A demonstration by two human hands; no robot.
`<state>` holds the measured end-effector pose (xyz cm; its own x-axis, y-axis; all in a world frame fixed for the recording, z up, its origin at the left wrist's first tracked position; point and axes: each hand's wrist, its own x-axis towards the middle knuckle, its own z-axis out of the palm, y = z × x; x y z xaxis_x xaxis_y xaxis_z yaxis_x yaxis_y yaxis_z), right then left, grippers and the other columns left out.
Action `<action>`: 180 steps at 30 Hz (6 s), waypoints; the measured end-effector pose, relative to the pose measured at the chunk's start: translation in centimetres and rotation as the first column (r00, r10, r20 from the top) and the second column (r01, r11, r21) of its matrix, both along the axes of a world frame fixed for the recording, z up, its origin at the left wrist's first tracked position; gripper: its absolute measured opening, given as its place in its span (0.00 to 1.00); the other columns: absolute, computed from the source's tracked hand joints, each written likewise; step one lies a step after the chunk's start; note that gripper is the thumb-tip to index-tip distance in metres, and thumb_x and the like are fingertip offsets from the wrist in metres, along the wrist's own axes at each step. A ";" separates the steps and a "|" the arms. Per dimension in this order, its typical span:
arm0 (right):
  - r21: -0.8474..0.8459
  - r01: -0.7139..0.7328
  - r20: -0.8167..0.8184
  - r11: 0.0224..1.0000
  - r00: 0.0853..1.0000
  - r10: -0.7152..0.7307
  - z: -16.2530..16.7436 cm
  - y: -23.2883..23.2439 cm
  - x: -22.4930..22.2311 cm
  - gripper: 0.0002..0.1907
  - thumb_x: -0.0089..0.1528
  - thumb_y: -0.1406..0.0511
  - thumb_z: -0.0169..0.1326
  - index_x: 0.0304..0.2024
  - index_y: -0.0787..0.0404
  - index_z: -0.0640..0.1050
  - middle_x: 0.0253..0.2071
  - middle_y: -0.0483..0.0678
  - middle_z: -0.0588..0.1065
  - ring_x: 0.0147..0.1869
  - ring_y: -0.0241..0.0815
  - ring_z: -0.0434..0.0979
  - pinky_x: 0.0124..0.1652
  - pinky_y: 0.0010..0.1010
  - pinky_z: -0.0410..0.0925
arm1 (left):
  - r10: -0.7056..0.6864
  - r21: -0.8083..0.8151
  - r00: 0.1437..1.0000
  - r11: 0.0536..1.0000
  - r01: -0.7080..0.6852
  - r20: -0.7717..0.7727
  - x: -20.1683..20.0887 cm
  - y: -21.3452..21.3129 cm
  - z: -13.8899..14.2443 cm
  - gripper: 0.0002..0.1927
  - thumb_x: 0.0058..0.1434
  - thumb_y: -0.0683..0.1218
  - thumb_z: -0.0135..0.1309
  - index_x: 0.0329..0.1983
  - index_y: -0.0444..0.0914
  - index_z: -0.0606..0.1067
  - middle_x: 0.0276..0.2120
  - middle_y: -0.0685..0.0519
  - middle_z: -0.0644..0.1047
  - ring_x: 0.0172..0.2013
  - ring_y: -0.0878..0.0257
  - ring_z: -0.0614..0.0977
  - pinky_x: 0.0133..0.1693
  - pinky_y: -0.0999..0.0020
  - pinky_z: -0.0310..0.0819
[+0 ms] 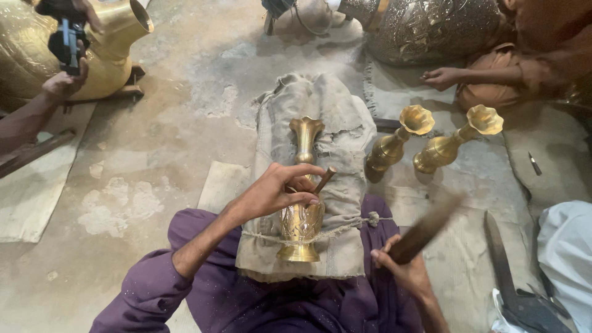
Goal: The person sits on the floor with a brass vase resting on a cloth-covered cushion and decorates its surface by hand. They hold a small punch against the vase with one hand and strike it repeatedly with a wooden mallet held in the other hand, working around the vase to deepen the engraved floral pattern.
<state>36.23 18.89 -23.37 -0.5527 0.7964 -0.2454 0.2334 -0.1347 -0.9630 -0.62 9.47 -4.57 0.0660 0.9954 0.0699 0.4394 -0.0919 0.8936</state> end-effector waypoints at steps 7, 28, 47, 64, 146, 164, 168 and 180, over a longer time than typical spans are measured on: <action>0.518 -0.087 0.080 0.851 0.995 0.052 7.9 2.8 -1.7 0.20 0.55 0.62 0.67 0.44 0.66 0.77 0.31 0.41 0.77 0.34 0.32 0.76 0.34 0.26 0.71 | -0.046 0.004 0.998 0.999 0.046 -0.036 0.2 0.2 0.2 0.28 0.62 0.46 0.62 0.65 0.44 0.72 0.39 0.49 0.87 0.42 0.61 0.89 0.45 0.62 0.86; 0.717 -0.328 0.498 0.615 0.859 -0.122 16.2 6.0 -4.5 0.22 0.56 0.60 0.65 0.52 0.56 0.77 0.35 0.52 0.83 0.34 0.48 0.85 0.36 0.40 0.75 | -0.056 0.039 0.988 0.997 0.063 -0.143 1.3 0.1 0.7 0.26 0.62 0.46 0.59 0.64 0.45 0.73 0.38 0.53 0.87 0.41 0.61 0.89 0.44 0.61 0.85; 0.805 -0.292 0.386 0.517 0.919 -0.082 15.7 6.0 -3.4 0.35 0.55 0.68 0.64 0.65 0.52 0.71 0.47 0.49 0.80 0.42 0.47 0.84 0.42 0.38 0.77 | -0.027 0.090 0.990 0.995 0.040 -0.135 1.2 -0.6 0.1 0.27 0.63 0.46 0.60 0.66 0.46 0.71 0.38 0.53 0.86 0.38 0.61 0.89 0.41 0.62 0.84; 0.771 -0.224 0.339 0.596 0.937 -0.085 16.6 5.4 -3.4 0.28 0.56 0.68 0.63 0.59 0.54 0.71 0.41 0.47 0.81 0.38 0.44 0.84 0.37 0.39 0.75 | -0.017 0.043 0.989 0.999 0.024 -0.146 1.2 -0.9 0.1 0.26 0.62 0.46 0.60 0.65 0.46 0.72 0.35 0.54 0.86 0.34 0.63 0.88 0.39 0.63 0.84; 0.639 -0.179 0.361 0.748 0.929 -0.086 17.1 4.1 -3.8 0.23 0.57 0.69 0.61 0.54 0.54 0.74 0.39 0.50 0.82 0.39 0.46 0.85 0.37 0.39 0.76 | -0.112 0.093 0.993 0.989 0.114 -0.027 -0.2 -0.4 -1.1 0.28 0.63 0.46 0.59 0.67 0.47 0.71 0.37 0.54 0.86 0.38 0.64 0.88 0.41 0.62 0.85; 0.740 -0.325 0.497 0.590 0.854 -0.153 17.5 3.0 -4.3 0.30 0.50 0.68 0.62 0.56 0.51 0.74 0.45 0.50 0.81 0.43 0.51 0.83 0.40 0.40 0.75 | -0.169 0.095 0.986 0.981 0.169 -0.017 -0.7 0.1 -1.0 0.27 0.64 0.45 0.59 0.67 0.46 0.71 0.37 0.53 0.86 0.37 0.63 0.88 0.40 0.62 0.86; 0.690 -0.287 0.483 0.664 0.866 -0.128 17.9 2.4 -4.4 0.27 0.53 0.68 0.62 0.56 0.51 0.76 0.43 0.49 0.82 0.47 0.50 0.84 0.40 0.41 0.75 | -0.157 0.045 0.987 0.986 0.159 -0.037 -0.7 0.3 -1.3 0.27 0.63 0.45 0.59 0.67 0.46 0.72 0.36 0.53 0.87 0.37 0.63 0.89 0.39 0.63 0.86; 0.600 -0.168 0.315 0.782 0.948 -0.038 18.5 1.7 -5.6 0.25 0.54 0.70 0.61 0.55 0.57 0.72 0.41 0.55 0.82 0.46 0.46 0.86 0.41 0.37 0.76 | -0.172 0.007 0.984 0.985 0.172 -0.046 -0.9 0.3 -1.6 0.26 0.63 0.47 0.58 0.66 0.46 0.73 0.38 0.52 0.86 0.39 0.61 0.90 0.40 0.60 0.86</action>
<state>30.67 20.64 -4.85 -0.5917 0.7966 0.1238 0.5032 0.4849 -0.7153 -1.56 9.76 -6.14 0.2393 0.9681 0.0740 0.4558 -0.1793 0.8718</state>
